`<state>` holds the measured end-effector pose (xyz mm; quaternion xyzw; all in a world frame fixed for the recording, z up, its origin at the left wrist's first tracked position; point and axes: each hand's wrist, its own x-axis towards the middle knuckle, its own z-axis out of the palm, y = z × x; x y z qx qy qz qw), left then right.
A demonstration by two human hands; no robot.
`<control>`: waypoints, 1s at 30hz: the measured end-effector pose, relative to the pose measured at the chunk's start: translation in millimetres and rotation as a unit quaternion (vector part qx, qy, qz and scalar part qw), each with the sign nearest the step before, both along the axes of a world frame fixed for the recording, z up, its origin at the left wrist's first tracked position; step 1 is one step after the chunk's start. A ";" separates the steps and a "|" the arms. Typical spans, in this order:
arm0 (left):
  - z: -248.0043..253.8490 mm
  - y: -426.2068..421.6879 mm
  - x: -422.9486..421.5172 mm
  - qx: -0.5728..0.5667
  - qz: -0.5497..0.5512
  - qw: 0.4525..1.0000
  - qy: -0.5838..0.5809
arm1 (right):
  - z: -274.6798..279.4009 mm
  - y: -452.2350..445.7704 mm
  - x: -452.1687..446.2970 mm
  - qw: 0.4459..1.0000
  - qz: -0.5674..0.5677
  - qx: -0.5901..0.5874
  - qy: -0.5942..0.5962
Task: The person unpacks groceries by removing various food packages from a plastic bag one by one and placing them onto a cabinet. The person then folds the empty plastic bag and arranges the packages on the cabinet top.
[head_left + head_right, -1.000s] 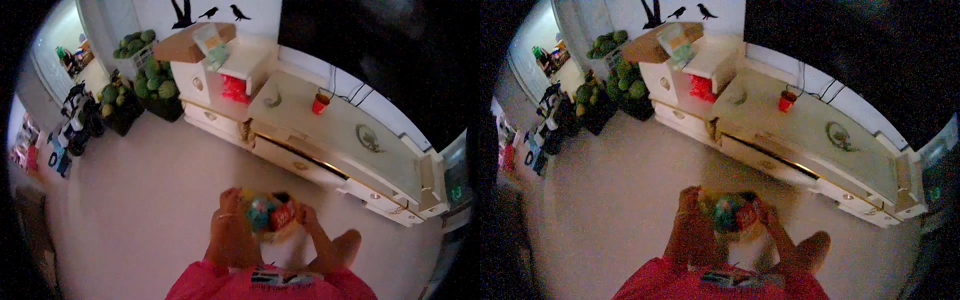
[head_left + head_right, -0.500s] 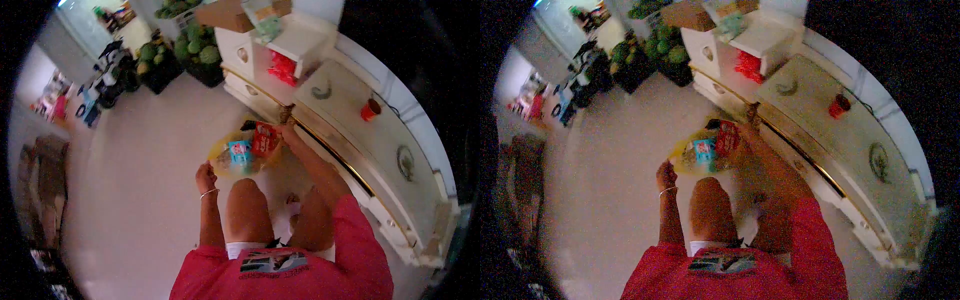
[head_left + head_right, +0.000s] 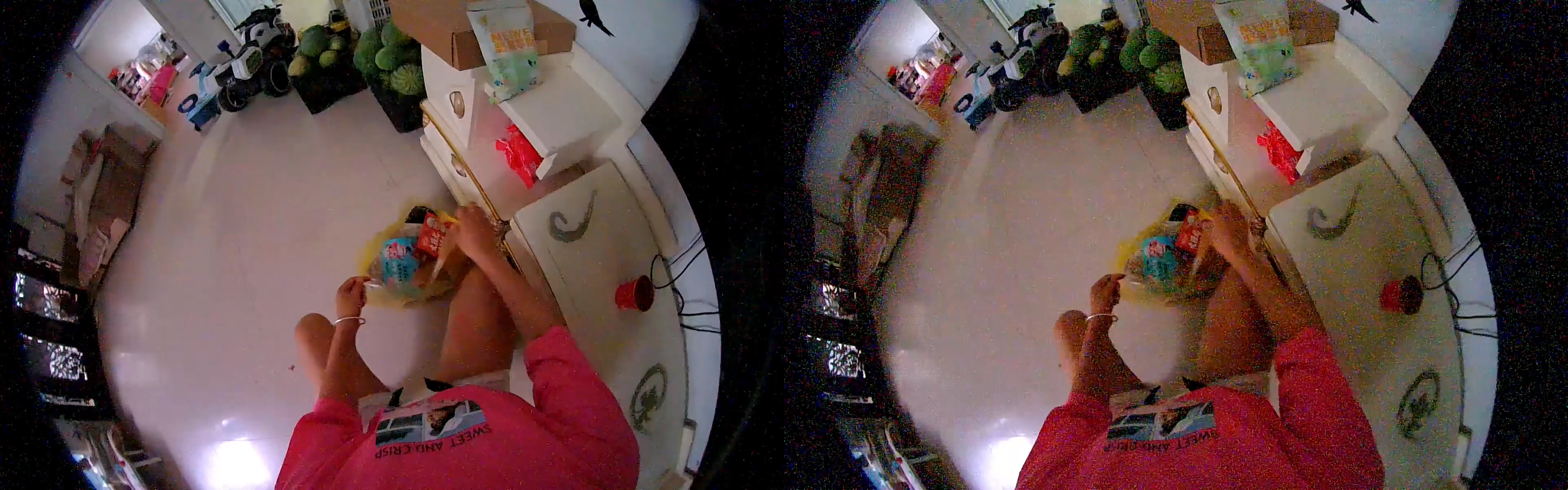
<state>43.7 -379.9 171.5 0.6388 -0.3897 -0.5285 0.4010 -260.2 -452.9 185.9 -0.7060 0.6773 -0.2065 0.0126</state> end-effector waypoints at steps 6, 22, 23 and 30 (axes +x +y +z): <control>13.0 14.0 -37.6 -0.097 -0.005 0.988 -0.121 | -59.8 -36.2 63.9 0.969 0.244 0.023 -0.037; 7.4 -22.0 -27.5 -0.074 -0.111 0.986 -0.097 | -152.1 -72.7 72.3 0.960 0.141 0.192 0.148; 6.7 -22.5 -23.8 -0.095 -0.124 0.982 -0.110 | -168.3 -77.2 71.5 0.946 0.177 0.213 0.169; -29.3 -32.2 40.2 0.022 -0.117 0.986 -0.117 | -43.4 -53.6 58.0 0.925 0.244 0.213 0.198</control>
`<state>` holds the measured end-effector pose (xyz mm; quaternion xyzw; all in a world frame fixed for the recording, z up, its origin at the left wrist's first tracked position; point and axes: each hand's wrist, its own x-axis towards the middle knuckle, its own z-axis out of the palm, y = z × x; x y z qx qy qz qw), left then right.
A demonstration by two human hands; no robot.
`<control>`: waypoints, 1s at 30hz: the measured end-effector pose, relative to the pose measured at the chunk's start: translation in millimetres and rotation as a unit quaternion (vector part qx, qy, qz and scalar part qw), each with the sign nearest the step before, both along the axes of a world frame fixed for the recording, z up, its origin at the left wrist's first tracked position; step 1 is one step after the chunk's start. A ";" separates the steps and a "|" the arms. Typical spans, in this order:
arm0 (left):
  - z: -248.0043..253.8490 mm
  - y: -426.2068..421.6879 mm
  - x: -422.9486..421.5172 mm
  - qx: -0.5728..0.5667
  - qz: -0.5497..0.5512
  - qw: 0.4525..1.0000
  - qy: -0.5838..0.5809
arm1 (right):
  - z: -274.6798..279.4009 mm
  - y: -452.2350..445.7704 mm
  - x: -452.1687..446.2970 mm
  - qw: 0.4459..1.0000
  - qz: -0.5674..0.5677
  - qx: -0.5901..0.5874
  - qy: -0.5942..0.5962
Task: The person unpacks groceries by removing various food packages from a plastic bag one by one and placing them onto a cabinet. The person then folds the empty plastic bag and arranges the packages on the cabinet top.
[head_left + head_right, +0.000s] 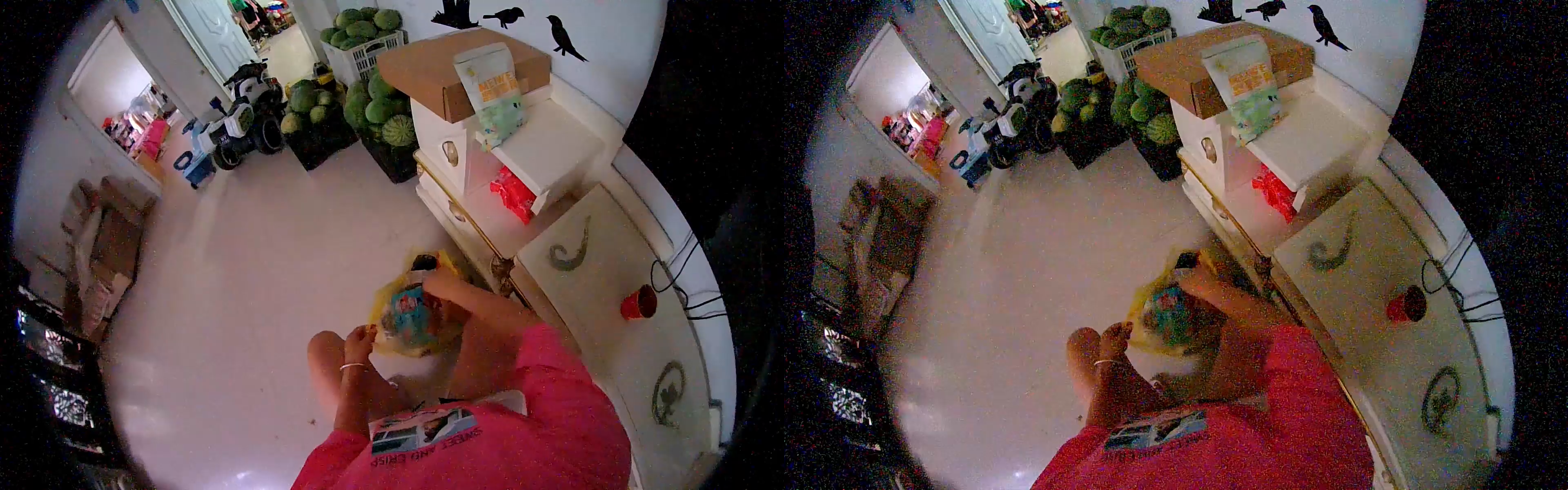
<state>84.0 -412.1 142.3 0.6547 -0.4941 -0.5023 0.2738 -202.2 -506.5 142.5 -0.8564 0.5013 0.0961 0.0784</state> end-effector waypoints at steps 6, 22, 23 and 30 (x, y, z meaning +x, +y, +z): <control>82.6 -22.3 -54.3 -0.459 -0.148 0.833 -0.272 | 147.8 25.7 -37.1 0.960 -0.002 -0.003 -0.279; 168.5 -66.9 -171.6 -0.289 -0.185 0.863 0.371 | 252.4 83.4 -112.5 0.720 -0.280 -0.106 -0.626; 166.8 -64.6 -164.0 -0.241 -0.137 0.884 0.377 | 275.6 80.5 -131.8 0.657 -0.322 -0.114 -0.672; 27.8 -39.5 -85.1 -0.163 0.018 0.962 0.219 | 275.0 -56.7 -337.5 0.715 -0.416 -0.363 -0.430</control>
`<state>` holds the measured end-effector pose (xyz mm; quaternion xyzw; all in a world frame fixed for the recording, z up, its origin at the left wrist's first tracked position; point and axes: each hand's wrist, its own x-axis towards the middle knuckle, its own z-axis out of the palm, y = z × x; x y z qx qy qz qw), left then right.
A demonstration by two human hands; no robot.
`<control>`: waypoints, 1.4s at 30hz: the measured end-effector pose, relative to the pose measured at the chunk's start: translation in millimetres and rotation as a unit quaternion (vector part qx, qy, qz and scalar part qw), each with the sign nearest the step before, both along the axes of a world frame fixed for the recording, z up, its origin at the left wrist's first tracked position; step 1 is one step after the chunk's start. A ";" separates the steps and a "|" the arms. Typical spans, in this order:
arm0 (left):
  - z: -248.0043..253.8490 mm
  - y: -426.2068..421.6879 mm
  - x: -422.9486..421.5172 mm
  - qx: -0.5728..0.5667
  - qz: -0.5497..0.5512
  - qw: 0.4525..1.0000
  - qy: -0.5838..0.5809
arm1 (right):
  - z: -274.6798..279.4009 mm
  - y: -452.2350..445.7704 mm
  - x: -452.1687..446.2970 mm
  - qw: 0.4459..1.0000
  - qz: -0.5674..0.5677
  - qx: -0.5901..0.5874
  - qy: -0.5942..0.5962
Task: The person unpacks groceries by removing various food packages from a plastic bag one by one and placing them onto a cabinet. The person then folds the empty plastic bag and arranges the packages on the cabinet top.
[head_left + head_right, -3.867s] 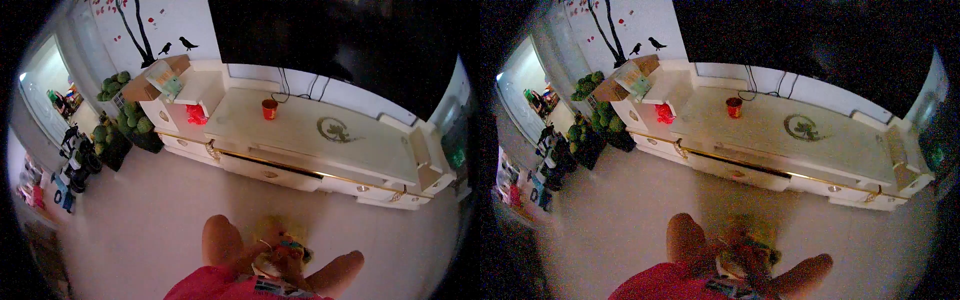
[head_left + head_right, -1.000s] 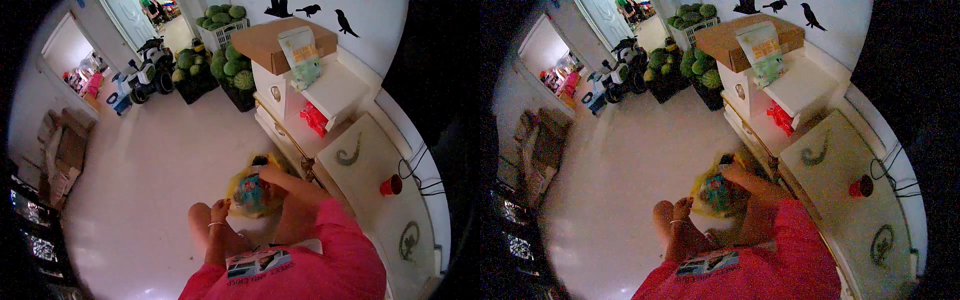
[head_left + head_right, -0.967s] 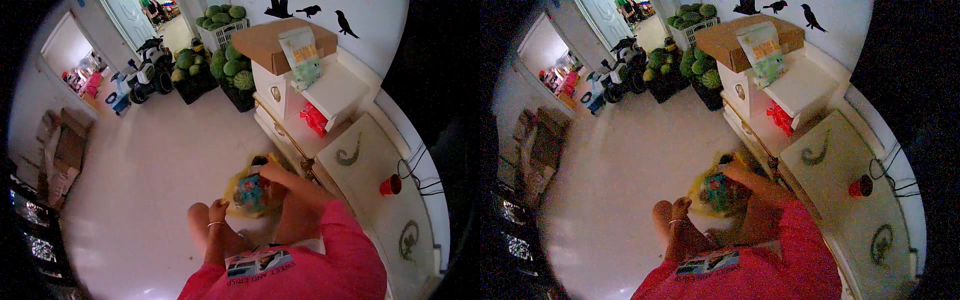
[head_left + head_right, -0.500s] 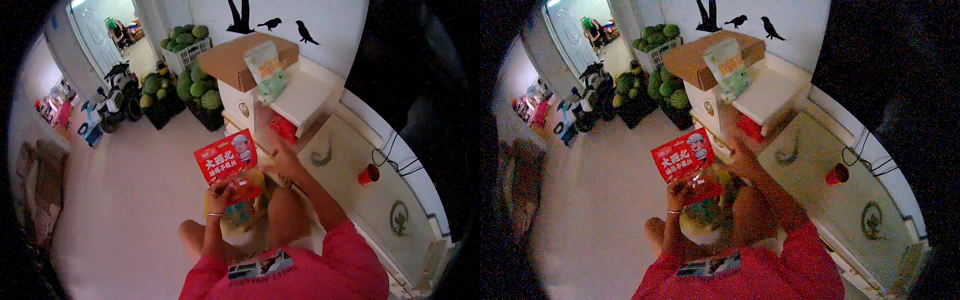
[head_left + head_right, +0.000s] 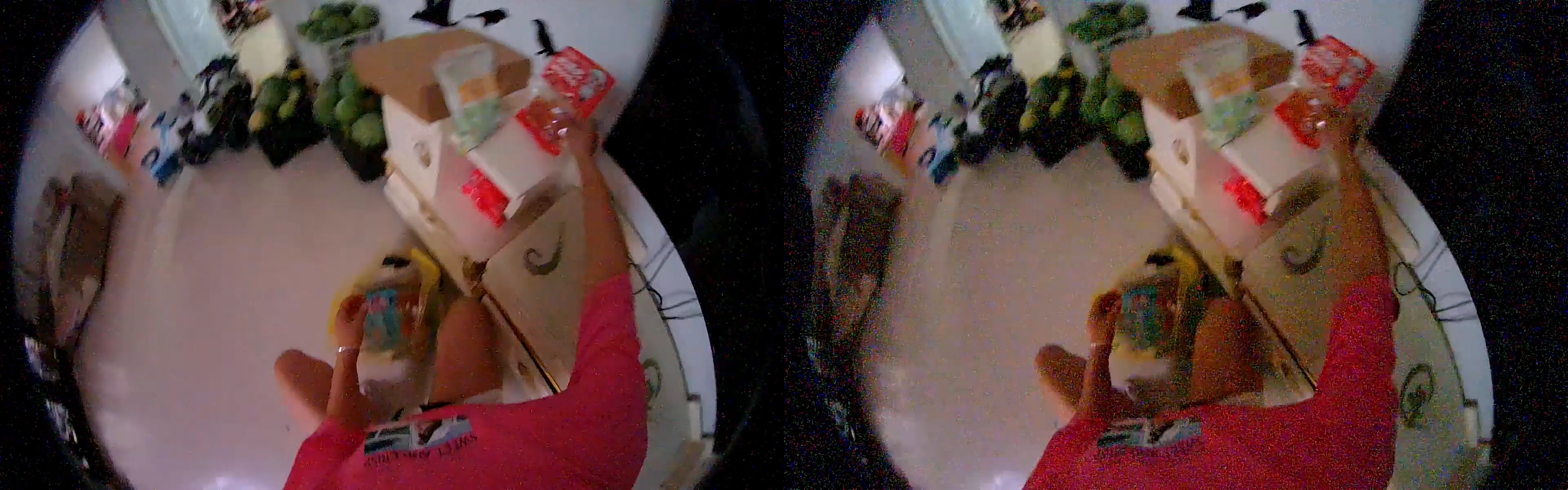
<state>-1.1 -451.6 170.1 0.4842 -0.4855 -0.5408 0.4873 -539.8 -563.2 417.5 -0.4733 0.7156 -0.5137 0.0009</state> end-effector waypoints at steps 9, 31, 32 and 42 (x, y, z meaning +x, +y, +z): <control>-66.6 22.9 39.0 0.072 -0.055 0.954 -0.286 | -67.0 -5.8 -99.0 0.999 -0.015 0.024 -0.040; 243.3 -10.5 -64.1 -0.496 -0.214 0.703 -0.462 | -108.0 124.9 246.0 0.879 0.453 0.045 0.138; 252.3 -10.3 -66.0 -0.580 -0.144 0.696 -0.398 | -118.0 120.7 232.2 0.895 0.424 0.107 0.092; 135.7 13.1 -27.3 -0.227 0.058 0.953 -0.193 | -51.1 8.7 32.1 0.965 -0.089 -0.192 -0.155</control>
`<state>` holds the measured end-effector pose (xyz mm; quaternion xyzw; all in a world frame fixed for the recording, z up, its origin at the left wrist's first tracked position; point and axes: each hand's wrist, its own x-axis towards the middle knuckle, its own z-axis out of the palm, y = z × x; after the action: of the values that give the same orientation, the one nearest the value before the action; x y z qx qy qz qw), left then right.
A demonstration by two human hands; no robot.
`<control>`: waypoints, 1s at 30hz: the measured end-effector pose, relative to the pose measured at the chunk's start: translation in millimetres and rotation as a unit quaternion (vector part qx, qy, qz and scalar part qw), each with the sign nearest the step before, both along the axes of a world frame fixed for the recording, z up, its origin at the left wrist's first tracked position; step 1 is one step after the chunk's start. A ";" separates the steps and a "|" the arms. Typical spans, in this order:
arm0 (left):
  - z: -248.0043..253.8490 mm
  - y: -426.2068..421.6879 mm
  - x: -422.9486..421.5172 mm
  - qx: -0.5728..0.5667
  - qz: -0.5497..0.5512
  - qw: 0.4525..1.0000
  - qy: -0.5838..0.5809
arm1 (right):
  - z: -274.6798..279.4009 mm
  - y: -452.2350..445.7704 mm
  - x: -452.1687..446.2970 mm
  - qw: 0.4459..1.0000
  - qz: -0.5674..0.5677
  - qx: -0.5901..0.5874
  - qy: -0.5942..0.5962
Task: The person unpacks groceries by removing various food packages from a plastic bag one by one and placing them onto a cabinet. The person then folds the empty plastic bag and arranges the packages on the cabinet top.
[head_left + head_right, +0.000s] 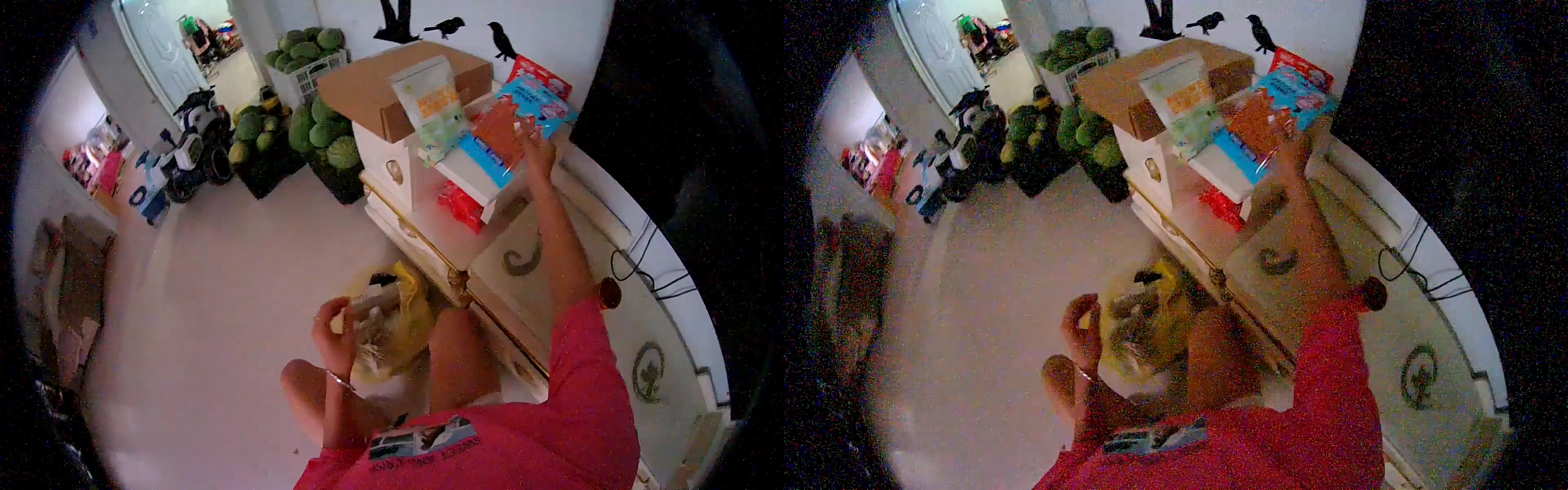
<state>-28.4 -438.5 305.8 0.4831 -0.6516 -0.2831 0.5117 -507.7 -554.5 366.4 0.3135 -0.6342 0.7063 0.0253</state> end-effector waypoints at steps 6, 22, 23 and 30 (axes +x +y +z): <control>-81.5 5.4 21.0 0.099 -0.023 0.993 -0.052 | -6.1 -34.4 -80.4 0.934 -0.142 0.254 0.207; -339.9 -57.2 19.5 0.314 -0.074 0.715 -0.620 | -73.5 112.9 188.7 0.986 0.159 -0.003 0.056; -339.7 -53.7 25.6 0.314 -0.077 0.715 -0.620 | -86.8 127.4 196.8 0.984 0.161 0.041 0.062; -242.7 -40.2 16.9 0.223 -0.242 0.683 -0.652 | -140.9 182.2 246.2 0.949 0.235 0.200 -0.068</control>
<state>-11.5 -478.7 63.2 0.4709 -0.8326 -0.1473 -0.2518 -261.5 -372.3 225.5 0.4033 -0.6709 0.5709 -0.2474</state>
